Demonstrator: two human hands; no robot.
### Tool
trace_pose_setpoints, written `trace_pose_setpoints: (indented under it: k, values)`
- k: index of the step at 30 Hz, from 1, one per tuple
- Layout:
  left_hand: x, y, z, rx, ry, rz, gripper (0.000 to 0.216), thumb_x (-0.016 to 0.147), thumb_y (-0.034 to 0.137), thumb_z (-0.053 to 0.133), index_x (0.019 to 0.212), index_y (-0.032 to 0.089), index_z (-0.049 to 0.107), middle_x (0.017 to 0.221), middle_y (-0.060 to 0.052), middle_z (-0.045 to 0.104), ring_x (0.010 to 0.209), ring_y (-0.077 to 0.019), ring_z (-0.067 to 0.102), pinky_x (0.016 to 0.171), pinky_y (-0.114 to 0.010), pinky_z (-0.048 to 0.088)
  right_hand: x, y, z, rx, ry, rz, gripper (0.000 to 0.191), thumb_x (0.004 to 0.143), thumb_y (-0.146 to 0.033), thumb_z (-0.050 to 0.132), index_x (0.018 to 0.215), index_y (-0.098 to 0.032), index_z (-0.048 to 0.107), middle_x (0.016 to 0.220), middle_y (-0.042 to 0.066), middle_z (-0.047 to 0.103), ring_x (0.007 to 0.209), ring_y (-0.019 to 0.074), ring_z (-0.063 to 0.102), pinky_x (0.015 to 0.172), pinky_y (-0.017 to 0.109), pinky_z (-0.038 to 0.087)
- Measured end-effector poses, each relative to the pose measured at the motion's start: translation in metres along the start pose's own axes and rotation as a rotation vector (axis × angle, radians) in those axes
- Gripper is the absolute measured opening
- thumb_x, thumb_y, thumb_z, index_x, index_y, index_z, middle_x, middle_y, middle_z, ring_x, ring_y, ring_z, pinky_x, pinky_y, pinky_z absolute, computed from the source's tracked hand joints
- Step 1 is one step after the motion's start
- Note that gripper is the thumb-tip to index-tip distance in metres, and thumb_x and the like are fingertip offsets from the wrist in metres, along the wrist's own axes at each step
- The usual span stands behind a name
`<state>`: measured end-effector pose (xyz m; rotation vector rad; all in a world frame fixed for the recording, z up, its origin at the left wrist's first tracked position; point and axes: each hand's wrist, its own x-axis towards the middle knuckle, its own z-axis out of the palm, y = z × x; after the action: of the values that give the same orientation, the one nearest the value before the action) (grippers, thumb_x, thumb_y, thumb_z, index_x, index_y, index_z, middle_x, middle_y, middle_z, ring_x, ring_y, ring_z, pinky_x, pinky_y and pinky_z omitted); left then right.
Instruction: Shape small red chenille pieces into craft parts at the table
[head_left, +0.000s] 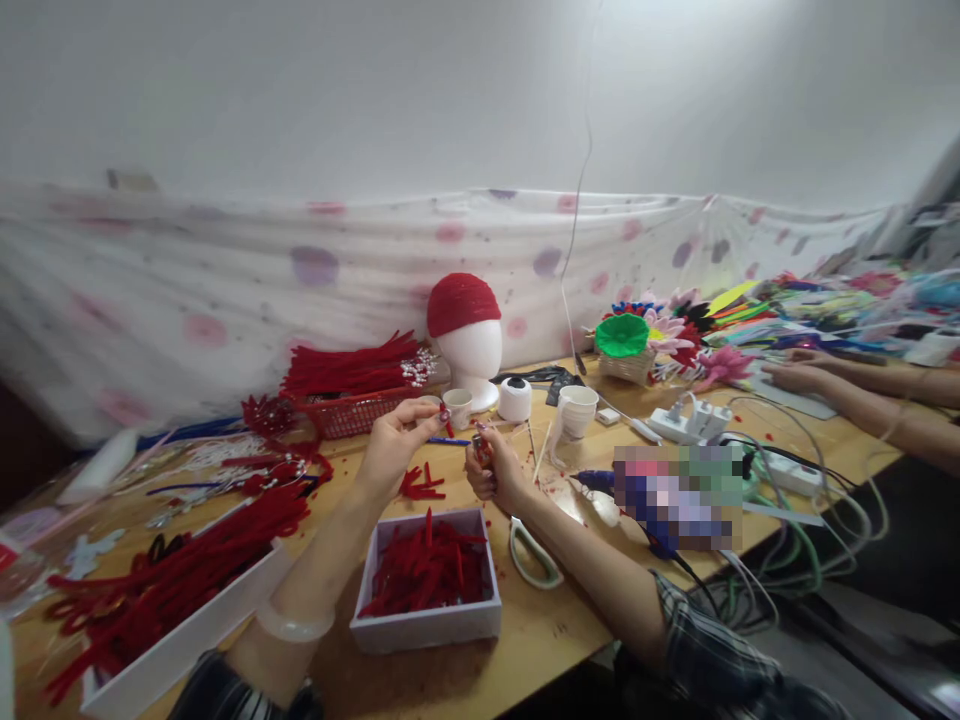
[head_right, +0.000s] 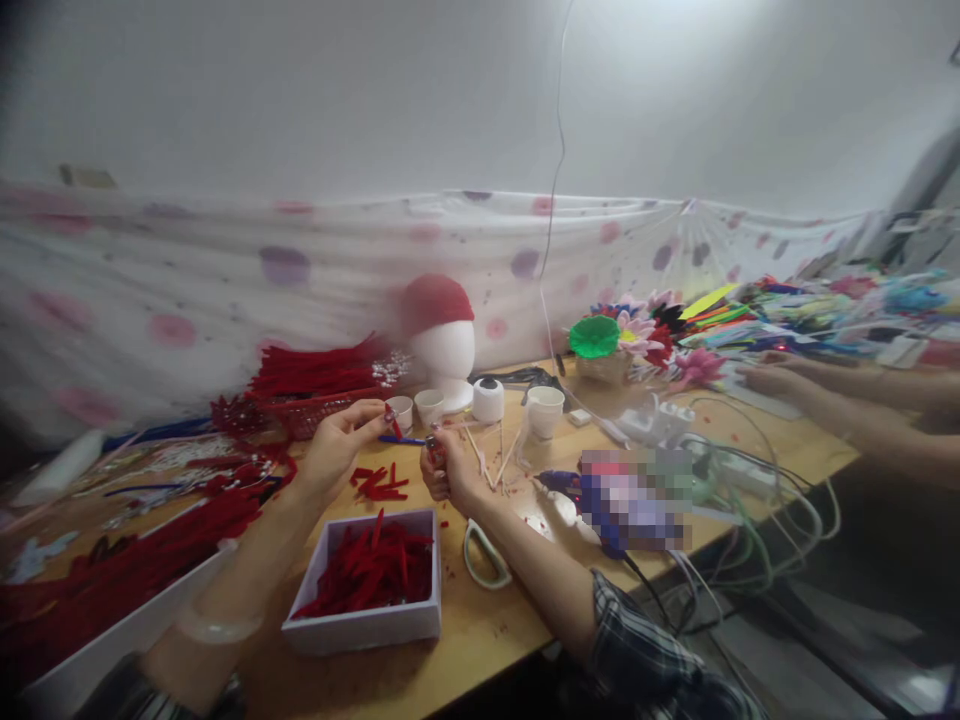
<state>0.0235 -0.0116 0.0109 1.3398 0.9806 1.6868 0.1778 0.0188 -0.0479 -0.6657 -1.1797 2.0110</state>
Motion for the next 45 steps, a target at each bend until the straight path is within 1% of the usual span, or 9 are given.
trace_pose_setpoints:
  k: [4,12,19,30,37,39,40,42,45]
  values:
    - [-0.004,0.000,0.007,-0.086,0.002,-0.022,0.027,0.047,0.033,0.086,0.066,0.017,0.074,0.092,-0.005,0.067,0.098,-0.0206,0.059,0.093,-0.034,0.044,-0.001,0.003,0.004,0.010,0.021,0.042,0.047,0.085,-0.055,0.026,0.054,-0.022,0.035,0.036,-0.010,0.019,0.033,0.0060,0.005,0.032,0.019,0.007]
    - [-0.008,0.000,0.012,-0.089,-0.006,-0.121,0.027,0.046,0.030,0.086,0.067,0.017,0.075,0.085,-0.005,0.068,0.095,-0.0201,0.058,0.092,-0.033,0.043,-0.004,0.004,0.009,-0.107,0.025,0.005,0.044,0.085,-0.052,0.030,0.055,-0.021,0.036,0.038,-0.010,0.019,0.035,0.0058,0.007,0.033,0.018,0.008]
    - [-0.007,-0.005,0.011,-0.111,0.011,-0.136,0.031,0.045,0.032,0.087,0.069,0.016,0.075,0.083,-0.004,0.070,0.092,-0.0188,0.059,0.092,-0.033,0.042,-0.003,0.004,0.006,-0.125,0.023,-0.072,0.045,0.083,-0.056,0.033,0.054,-0.021,0.036,0.039,-0.010,0.018,0.034,0.0048,0.007,0.034,0.019,0.006]
    - [-0.008,0.000,0.011,-0.119,0.010,-0.146,0.030,0.046,0.031,0.087,0.070,0.017,0.075,0.080,-0.004,0.071,0.090,-0.0185,0.061,0.091,-0.032,0.043,-0.004,0.005,0.007,-0.152,-0.008,-0.075,0.048,0.081,-0.059,0.036,0.052,-0.021,0.036,0.038,-0.010,0.018,0.033,0.0045,0.008,0.034,0.019,0.007]
    - [-0.006,-0.002,0.010,-0.116,0.015,-0.171,0.033,0.046,0.034,0.086,0.072,0.016,0.075,0.082,-0.005,0.073,0.090,-0.0198,0.062,0.091,-0.033,0.043,-0.003,0.000,0.005,0.039,0.072,-0.065,0.053,0.081,-0.067,0.036,0.056,-0.021,0.039,0.038,-0.010,0.020,0.034,0.0051,0.007,0.034,0.019,0.006]
    - [-0.003,0.006,0.001,-0.044,-0.056,-0.225,0.034,0.047,0.036,0.086,0.073,0.016,0.075,0.078,-0.005,0.073,0.083,-0.0190,0.063,0.086,-0.032,0.045,-0.004,-0.005,0.003,0.113,0.090,-0.073,0.057,0.080,-0.073,0.035,0.057,-0.021,0.039,0.037,-0.010,0.021,0.034,0.0055,0.008,0.034,0.019,0.007]
    - [-0.001,0.013,-0.007,0.031,-0.135,-0.266,0.033,0.048,0.036,0.085,0.072,0.017,0.075,0.076,-0.005,0.073,0.079,-0.0185,0.063,0.083,-0.031,0.046,-0.004,-0.006,0.003,0.142,0.099,-0.079,0.059,0.079,-0.075,0.034,0.057,-0.021,0.039,0.037,-0.010,0.021,0.034,0.0057,0.009,0.033,0.019,0.007]
    - [0.001,0.028,-0.026,0.268,-0.384,-0.322,0.026,0.053,0.036,0.083,0.071,0.018,0.076,0.074,-0.004,0.073,0.073,-0.0175,0.063,0.077,-0.029,0.046,-0.004,-0.009,0.001,0.184,0.110,-0.096,0.059,0.079,-0.075,0.036,0.057,-0.021,0.040,0.036,-0.010,0.022,0.034,0.0059,0.009,0.033,0.019,0.008]
    - [0.005,0.044,-0.055,0.604,-0.871,-0.404,0.018,0.065,0.036,0.076,0.070,0.019,0.077,0.079,-0.006,0.076,0.077,-0.0214,0.067,0.076,-0.028,0.047,-0.001,-0.009,-0.003,0.213,0.108,-0.112,0.056,0.081,-0.071,0.038,0.057,-0.021,0.040,0.036,-0.010,0.022,0.034,0.0060,0.009,0.033,0.019,0.008]
